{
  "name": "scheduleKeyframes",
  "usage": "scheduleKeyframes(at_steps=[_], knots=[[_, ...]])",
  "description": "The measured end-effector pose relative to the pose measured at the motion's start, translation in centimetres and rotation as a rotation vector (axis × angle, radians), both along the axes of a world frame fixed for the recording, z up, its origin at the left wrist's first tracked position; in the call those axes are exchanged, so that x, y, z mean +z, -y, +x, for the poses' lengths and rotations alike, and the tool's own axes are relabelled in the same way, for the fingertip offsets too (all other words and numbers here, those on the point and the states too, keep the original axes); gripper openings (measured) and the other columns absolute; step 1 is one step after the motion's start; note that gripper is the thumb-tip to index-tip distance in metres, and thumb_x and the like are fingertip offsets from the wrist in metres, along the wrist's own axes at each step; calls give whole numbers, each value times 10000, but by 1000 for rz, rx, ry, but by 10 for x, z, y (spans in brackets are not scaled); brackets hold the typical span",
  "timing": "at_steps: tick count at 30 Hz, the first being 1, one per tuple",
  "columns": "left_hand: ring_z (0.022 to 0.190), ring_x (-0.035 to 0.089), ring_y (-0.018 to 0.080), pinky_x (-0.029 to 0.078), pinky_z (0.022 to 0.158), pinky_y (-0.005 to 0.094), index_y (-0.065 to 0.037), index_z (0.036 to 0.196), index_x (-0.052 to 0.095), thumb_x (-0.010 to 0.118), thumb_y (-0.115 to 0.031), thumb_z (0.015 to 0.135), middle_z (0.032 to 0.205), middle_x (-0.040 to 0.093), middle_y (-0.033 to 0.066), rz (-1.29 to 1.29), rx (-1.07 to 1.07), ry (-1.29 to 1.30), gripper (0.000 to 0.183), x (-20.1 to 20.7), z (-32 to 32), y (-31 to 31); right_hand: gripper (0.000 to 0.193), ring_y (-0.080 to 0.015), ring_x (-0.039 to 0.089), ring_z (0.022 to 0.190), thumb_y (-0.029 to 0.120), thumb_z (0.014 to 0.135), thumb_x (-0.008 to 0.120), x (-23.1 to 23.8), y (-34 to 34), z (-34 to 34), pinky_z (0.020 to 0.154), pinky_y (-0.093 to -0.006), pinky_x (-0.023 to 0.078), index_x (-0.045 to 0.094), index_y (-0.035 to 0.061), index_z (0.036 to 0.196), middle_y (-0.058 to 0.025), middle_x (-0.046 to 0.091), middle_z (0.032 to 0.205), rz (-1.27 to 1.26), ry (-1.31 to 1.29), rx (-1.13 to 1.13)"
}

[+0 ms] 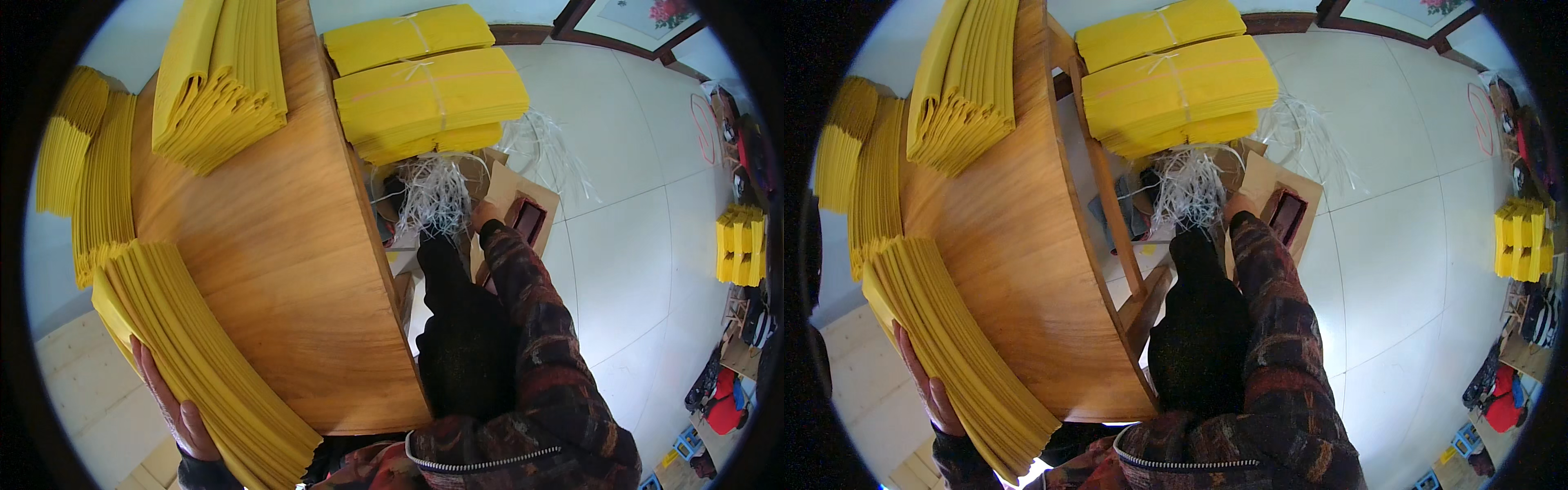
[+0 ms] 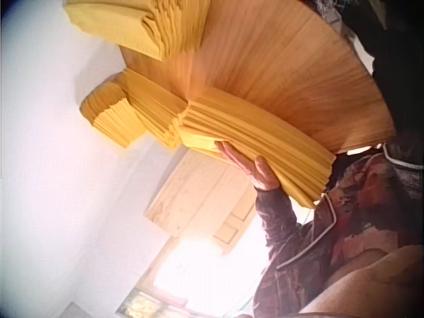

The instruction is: The person repeatedly folds yellow paper sheets on a wooden table, using a dark rectangular tool to press and crease each fold. They stack the folded sheets into neat piles and occasionally adjust the stacks with both hands.

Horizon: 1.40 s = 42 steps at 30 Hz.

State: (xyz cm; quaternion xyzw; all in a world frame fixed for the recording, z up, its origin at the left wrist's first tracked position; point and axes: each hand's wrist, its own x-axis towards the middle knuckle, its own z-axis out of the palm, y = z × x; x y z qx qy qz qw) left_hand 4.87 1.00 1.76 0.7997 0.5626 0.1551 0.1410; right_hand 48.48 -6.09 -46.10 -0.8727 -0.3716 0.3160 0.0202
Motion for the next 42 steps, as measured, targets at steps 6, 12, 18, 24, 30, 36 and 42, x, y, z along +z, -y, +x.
scheduleKeyframes(at_steps=[6, 12, 18, 24, 30, 36, 42], knots=[[1362, 118, 325, 80, 1095, 438, -3, 1389, 227, 309, -592, 846, 1464, 150, 189, 34, -55, -58, 805, 6, -2, 0, 234, -399, 600, 777, 228, 777, 533, 18, 19, -8, 696, -438, 486, 651, 26, 792, -241, 617, 820, 192, -128, -189], [1359, 135, 324, 88, 1095, 428, -4, 1386, 238, 292, -563, 863, 1460, 162, 191, 52, -87, -79, 767, 8, -4, 0, 212, -306, 599, 876, 195, 806, 506, 32, 17, -4, 785, -390, 454, 679, 74, 826, -126, 651, 836, 325, 50, 336], [1359, 131, 328, 89, 1094, 432, -1, 1390, 225, 305, -570, 854, 1459, 159, 197, 20, -24, -9, 785, 4, 2, 1, 170, -320, 597, 848, 159, 727, 547, -4, -11, -6, 817, -443, 426, 668, 42, 754, -130, 645, 788, 14, 208, 808], [1360, 128, 326, 93, 1095, 426, 7, 1388, 223, 304, -562, 858, 1461, 158, 194, 38, -47, -44, 781, 6, 2, 0, 153, -260, 614, 709, 83, 798, 474, 15, -2, -2, 607, -365, 486, 613, 32, 837, -118, 631, 777, 506, -126, -142], [1357, 142, 327, 103, 1096, 411, 7, 1386, 230, 300, -465, 886, 1459, 175, 190, 69, -138, -124, 691, 11, -9, 1, 260, -169, 561, 638, 17, 825, 420, 169, 1, 12, 561, -294, 457, 496, 21, 1074, -80, 577, 697, 753, -698, -292], [1360, 139, 324, 117, 1095, 402, 8, 1382, 234, 365, -331, 900, 1449, 192, 199, 112, -262, -110, 604, 16, -21, -5, 246, -96, 476, 569, 39, 843, 431, 332, 10, 13, 515, -237, 398, 470, 3, 1083, -44, 540, 687, 755, -763, 51], [1320, 232, 328, 192, 1077, 376, -9, 1338, 328, 491, -246, 858, 1393, 292, 209, -12, -413, 13, 559, 79, -4, -11, 210, -72, 413, 553, 48, 870, 404, 447, 13, -1, 511, -221, 362, 478, -8, 1058, -10, 487, 642, 816, -860, 261]])
